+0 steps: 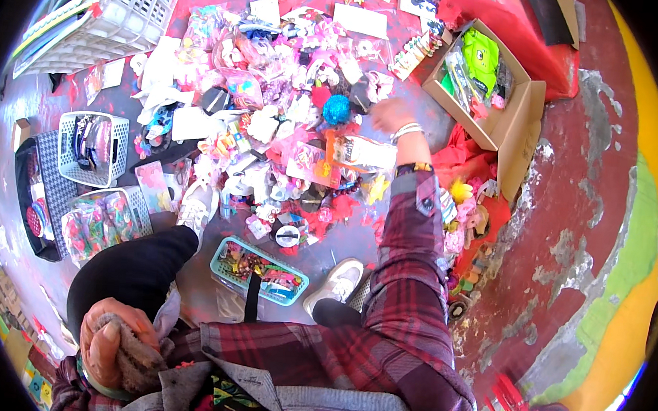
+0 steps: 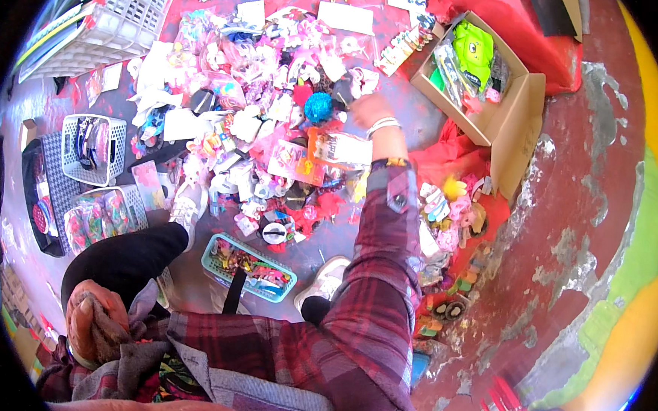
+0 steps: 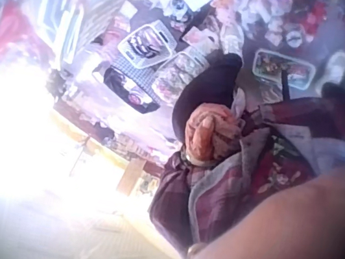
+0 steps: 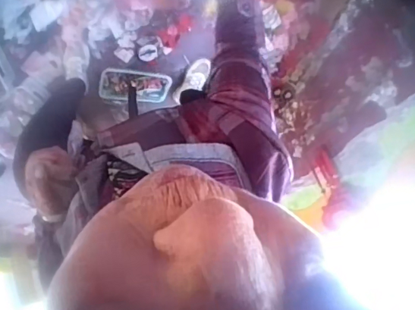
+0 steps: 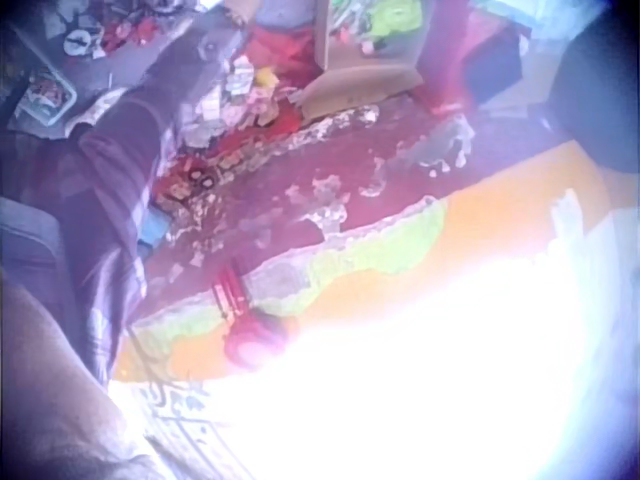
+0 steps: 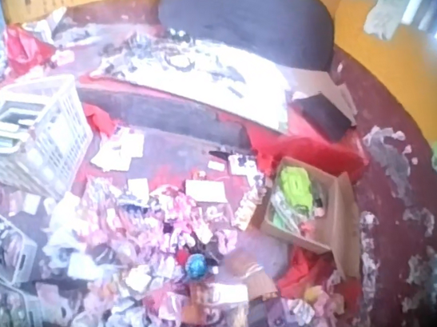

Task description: The person sits on the floor and sorts through a large pile of colorful craft supplies and decorations. They pick up individual items, wipe them with a cloth, and place them into a small blue basket or a white basket nearby.

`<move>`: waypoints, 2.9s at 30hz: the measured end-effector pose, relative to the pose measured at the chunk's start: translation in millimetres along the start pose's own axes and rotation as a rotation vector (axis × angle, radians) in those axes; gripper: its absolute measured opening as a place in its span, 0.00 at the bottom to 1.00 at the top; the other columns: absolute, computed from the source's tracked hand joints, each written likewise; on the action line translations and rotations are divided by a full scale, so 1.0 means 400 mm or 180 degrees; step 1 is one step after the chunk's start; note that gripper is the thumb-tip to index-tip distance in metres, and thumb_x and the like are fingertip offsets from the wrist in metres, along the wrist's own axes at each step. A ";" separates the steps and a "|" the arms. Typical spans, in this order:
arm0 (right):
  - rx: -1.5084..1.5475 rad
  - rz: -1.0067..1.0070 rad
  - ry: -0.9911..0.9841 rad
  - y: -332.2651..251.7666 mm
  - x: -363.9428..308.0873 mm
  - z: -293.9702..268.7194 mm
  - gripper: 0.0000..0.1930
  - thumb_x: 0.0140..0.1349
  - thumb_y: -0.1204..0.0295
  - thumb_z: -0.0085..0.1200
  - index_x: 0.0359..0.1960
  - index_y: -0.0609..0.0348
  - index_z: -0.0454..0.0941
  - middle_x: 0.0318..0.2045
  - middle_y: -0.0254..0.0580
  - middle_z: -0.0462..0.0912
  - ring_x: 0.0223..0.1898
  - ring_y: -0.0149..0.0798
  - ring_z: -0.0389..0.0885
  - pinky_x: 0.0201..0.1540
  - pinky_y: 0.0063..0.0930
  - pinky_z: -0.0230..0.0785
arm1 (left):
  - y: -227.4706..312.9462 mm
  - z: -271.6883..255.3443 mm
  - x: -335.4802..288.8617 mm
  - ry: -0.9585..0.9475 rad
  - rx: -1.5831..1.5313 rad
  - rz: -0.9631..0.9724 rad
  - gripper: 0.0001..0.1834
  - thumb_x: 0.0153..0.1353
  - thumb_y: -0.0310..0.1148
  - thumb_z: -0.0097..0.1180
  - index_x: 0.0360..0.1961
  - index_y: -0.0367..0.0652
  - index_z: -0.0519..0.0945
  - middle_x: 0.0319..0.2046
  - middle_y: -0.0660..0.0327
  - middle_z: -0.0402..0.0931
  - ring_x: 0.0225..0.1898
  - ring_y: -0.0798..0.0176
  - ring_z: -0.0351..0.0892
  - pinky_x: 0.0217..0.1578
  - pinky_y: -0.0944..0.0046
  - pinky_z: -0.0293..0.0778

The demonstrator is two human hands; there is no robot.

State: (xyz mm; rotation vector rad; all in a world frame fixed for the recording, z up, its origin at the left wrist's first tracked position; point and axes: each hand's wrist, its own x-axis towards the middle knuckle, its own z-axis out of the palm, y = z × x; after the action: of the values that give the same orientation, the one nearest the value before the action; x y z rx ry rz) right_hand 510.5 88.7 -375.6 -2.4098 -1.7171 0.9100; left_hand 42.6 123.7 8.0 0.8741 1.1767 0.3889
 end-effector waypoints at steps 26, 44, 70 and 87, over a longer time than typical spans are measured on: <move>0.5966 0.1241 0.1956 -0.075 -0.291 -0.203 0.03 0.45 0.73 0.46 0.22 0.58 0.68 0.19 0.42 0.74 0.23 0.43 0.73 0.28 0.40 0.68 | 0.012 -0.082 -0.090 -0.0402 -0.0381 -0.0367 0.16 0.51 0.33 0.42 0.37 0.30 0.67 0.21 0.54 0.70 0.20 0.66 0.69 0.22 0.70 0.68; 0.6081 0.1171 0.1472 -0.785 -1.100 -0.189 0.07 0.49 0.76 0.43 0.26 0.67 0.71 0.26 0.48 0.77 0.28 0.42 0.78 0.31 0.30 0.76 | -0.093 -0.170 -0.208 -0.2160 0.0854 0.1061 0.07 0.47 0.21 0.44 0.29 0.36 0.72 0.24 0.63 0.68 0.23 0.75 0.64 0.25 0.75 0.61; 0.4384 -0.0024 0.1013 -0.917 -1.200 -0.171 0.15 0.57 0.60 0.45 0.34 0.61 0.73 0.30 0.38 0.77 0.31 0.30 0.75 0.34 0.21 0.63 | -0.251 -0.031 -0.190 -0.3412 0.0190 -0.0251 0.15 0.59 0.34 0.42 0.44 0.35 0.66 0.26 0.57 0.71 0.17 0.69 0.70 0.15 0.75 0.67; 0.4296 -0.0326 0.1685 -0.973 -1.124 -0.100 0.06 0.55 0.71 0.49 0.23 0.57 0.71 0.17 0.23 0.67 0.18 0.18 0.60 0.20 0.11 0.53 | -0.255 -0.010 -0.177 -0.3449 0.0933 0.0407 0.16 0.52 0.33 0.53 0.40 0.35 0.70 0.24 0.65 0.72 0.18 0.76 0.68 0.18 0.77 0.65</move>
State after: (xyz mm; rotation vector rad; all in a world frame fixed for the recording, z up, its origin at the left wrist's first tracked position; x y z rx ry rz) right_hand 103.6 -144.2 -7.5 -1.3944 -0.6010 0.8475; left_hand -4.4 13.5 -25.2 1.1887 0.1670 -0.1801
